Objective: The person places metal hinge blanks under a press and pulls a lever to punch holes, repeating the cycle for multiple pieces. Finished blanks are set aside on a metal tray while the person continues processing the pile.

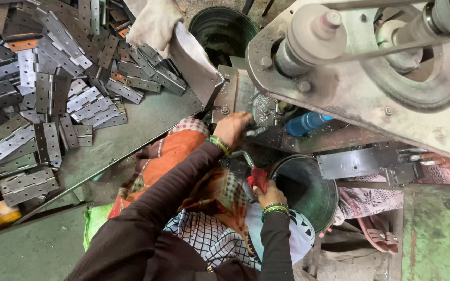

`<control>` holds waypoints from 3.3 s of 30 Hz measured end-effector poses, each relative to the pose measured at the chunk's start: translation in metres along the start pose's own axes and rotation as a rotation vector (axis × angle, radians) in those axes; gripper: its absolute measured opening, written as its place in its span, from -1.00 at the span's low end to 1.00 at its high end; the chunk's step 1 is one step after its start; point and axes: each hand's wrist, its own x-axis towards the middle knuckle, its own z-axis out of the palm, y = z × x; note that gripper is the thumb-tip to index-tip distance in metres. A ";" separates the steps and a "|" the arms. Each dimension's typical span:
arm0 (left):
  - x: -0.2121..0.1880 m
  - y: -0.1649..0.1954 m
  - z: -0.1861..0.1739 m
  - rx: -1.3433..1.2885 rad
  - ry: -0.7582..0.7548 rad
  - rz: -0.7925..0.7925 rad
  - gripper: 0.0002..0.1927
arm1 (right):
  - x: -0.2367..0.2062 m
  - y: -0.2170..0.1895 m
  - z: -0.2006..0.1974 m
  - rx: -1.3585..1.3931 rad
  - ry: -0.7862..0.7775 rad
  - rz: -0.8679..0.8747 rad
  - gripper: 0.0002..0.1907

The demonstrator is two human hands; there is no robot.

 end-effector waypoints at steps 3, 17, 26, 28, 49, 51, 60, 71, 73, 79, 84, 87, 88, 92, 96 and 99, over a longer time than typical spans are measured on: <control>0.021 0.013 0.002 -0.037 0.158 -0.333 -0.69 | 0.000 0.001 0.000 0.027 -0.015 0.022 -0.36; -0.003 -0.007 0.051 0.225 0.196 -0.141 -0.39 | 0.008 0.007 0.007 0.032 -0.053 0.024 -0.36; 0.018 -0.012 0.048 0.382 0.054 -0.257 -0.25 | 0.017 0.013 0.001 0.010 -0.081 0.007 -0.37; 0.021 -0.015 0.050 0.374 0.135 -0.221 -0.22 | 0.015 0.014 0.015 0.063 -0.033 0.012 -0.37; 0.000 -0.008 0.046 0.399 0.130 -0.141 -0.49 | 0.007 0.007 0.042 0.098 0.108 0.006 -0.34; 0.000 -0.006 0.044 0.400 0.117 -0.149 -0.45 | 0.007 0.012 0.057 0.113 0.112 0.006 -0.33; -0.005 -0.007 0.040 0.449 0.094 -0.131 -0.49 | 0.020 0.019 0.034 0.049 -0.094 -0.007 -0.39; -0.003 -0.010 0.057 0.446 0.148 -0.144 -0.58 | 0.013 0.012 0.056 0.087 0.043 0.043 -0.33; -0.004 -0.010 0.055 0.435 0.182 -0.124 -0.59 | 0.013 0.012 0.061 0.087 0.022 0.020 -0.34; -0.009 -0.018 0.055 0.468 0.195 -0.074 -0.51 | 0.018 0.017 0.029 0.045 -0.128 0.002 -0.38; -0.012 -0.021 0.060 0.462 0.185 -0.055 -0.53 | 0.013 0.009 0.008 0.031 -0.042 -0.012 -0.39; -0.013 -0.019 0.060 0.486 0.206 -0.048 -0.53 | 0.009 0.006 0.030 0.077 -0.015 -0.004 -0.33; -0.013 -0.018 0.059 0.501 0.223 -0.037 -0.54 | 0.009 0.003 0.041 0.091 -0.015 -0.008 -0.31; -0.013 -0.017 0.051 0.489 0.177 -0.072 -0.48 | 0.012 0.001 0.066 0.063 -0.081 0.116 -0.30; -0.019 -0.017 0.048 0.497 0.225 -0.031 -0.45 | 0.020 0.007 0.054 0.044 -0.089 0.028 -0.30; -0.019 -0.018 0.052 0.483 0.219 -0.041 -0.45 | 0.023 0.015 0.030 -0.007 -0.173 0.013 -0.28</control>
